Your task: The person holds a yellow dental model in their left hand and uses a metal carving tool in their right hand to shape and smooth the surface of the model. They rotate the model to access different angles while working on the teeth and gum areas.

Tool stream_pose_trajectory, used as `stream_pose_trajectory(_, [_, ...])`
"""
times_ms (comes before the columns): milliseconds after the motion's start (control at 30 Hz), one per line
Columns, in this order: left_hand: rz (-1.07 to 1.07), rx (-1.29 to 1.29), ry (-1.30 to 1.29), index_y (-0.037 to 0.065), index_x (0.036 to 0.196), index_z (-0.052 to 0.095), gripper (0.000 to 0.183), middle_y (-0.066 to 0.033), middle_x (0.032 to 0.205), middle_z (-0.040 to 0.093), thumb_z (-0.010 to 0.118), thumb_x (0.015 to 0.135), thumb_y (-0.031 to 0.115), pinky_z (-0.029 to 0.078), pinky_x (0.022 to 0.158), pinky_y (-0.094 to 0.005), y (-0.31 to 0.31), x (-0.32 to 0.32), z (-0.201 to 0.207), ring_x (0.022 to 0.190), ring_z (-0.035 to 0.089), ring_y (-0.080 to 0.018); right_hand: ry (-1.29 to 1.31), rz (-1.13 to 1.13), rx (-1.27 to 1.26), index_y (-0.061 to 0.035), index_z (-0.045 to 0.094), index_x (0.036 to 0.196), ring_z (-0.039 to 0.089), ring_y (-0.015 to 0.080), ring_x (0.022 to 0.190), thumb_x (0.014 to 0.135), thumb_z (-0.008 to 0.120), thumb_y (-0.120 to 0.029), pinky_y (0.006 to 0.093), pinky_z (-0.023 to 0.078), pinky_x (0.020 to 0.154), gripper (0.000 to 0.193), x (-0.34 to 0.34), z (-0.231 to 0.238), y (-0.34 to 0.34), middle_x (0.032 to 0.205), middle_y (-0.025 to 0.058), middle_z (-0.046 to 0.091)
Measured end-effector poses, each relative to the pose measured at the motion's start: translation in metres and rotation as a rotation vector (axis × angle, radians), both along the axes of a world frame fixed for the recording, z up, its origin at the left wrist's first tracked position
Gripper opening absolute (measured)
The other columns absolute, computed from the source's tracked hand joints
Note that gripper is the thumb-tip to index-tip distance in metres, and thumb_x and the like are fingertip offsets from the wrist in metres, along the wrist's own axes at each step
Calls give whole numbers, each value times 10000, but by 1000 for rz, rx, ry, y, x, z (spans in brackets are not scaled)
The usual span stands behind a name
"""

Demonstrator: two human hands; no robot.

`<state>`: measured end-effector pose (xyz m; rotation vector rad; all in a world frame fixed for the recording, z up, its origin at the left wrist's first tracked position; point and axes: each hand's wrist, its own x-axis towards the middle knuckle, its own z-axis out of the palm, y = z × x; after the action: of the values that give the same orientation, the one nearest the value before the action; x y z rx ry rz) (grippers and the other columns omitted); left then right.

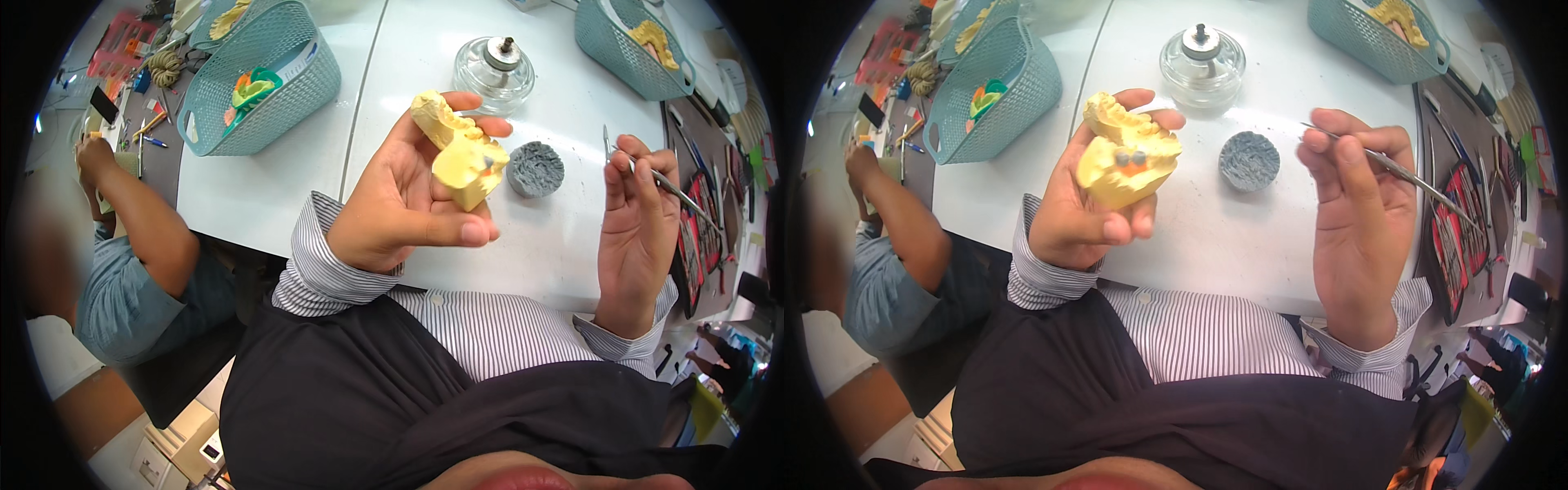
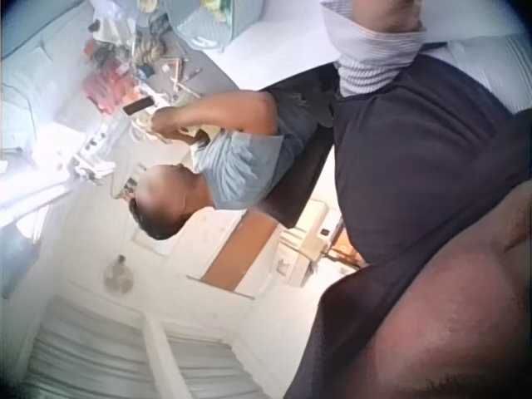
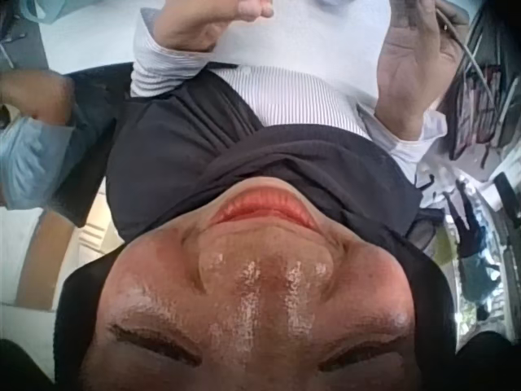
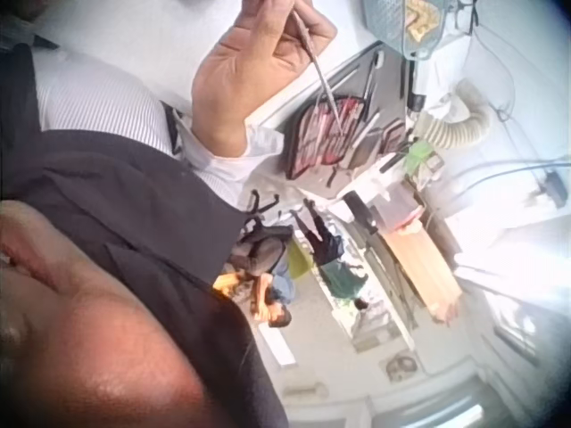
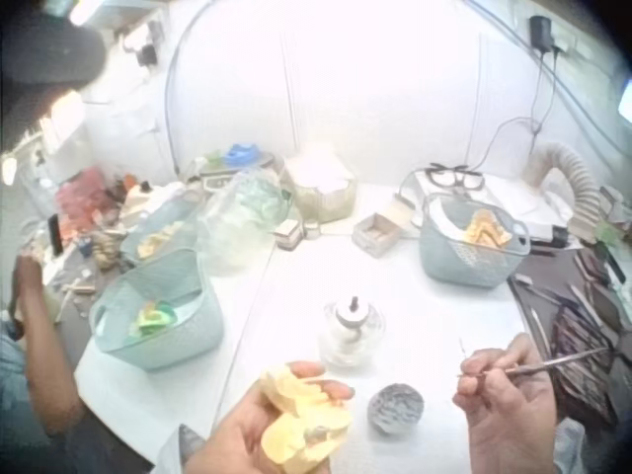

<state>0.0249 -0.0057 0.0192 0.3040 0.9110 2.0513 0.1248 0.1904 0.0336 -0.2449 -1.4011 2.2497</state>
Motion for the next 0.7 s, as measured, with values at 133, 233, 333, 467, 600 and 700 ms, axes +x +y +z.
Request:
stream_pose_trajectory(133, [-136, 83, 41, -41, 1355, 69, 1073, -215, 1242, 434, 806, 583, 64, 530, 522, -233, 1, -2, -7, 605, 623, -165, 83, 153, 155, 6, 451, 944, 635, 204, 863, 869, 505, 20, 303, 533, 789, 93, -2, -9, -9, 1033, 182, 545])
stream_pose_trajectory(233, [-210, 59, 87, -66, 1354, 35, 1103, -220, 1171, 472, 792, 632, 283, 529, 487, -234, 1, -2, -10, 619, 625, -178, 12, 185, 277, -36, 433, 955, 599, 135, 860, 890, 502, -36, 251, 501, 774, 95, 1, -4, -17, 1040, 129, 502])
stream_pose_trajectory(333, [-266, 83, 78, -40, 1355, 93, 1038, -191, 1163, 479, 753, 662, 363, 529, 516, -233, 1, -3, -15, 661, 626, -182, 33, 221, 324, -31, 422, 943, 602, 161, 811, 872, 526, -24, 264, 514, 734, 126, 1, -5, -17, 989, 139, 514])
stream_pose_trajectory(467, [-308, 20, 90, -74, 1337, 150, 1102, -187, 1111, 499, 742, 610, 506, 532, 530, -233, 1, -4, -14, 667, 624, -179, 77, 275, 304, -25, 416, 916, 607, 187, 800, 863, 538, -21, 277, 529, 695, 133, 2, -5, -23, 932, 146, 532])
stream_pose_trajectory(600, [-325, -11, 125, -144, 1319, 107, 1265, -201, 1064, 523, 750, 539, 616, 550, 536, -234, 3, 1, -17, 650, 637, -173, 110, 339, 380, -13, 418, 914, 619, 213, 805, 860, 540, -19, 327, 550, 721, 134, 1, -7, -24, 903, 165, 550])
stream_pose_trajectory(700, [-352, 47, 79, -168, 1309, 59, 1277, -184, 987, 581, 762, 545, 574, 550, 532, -217, -1, 2, -23, 642, 650, -164, 156, 376, 530, 0, 419, 924, 626, 237, 823, 849, 536, 18, 368, 554, 770, 140, 2, -11, -22, 898, 178, 556])
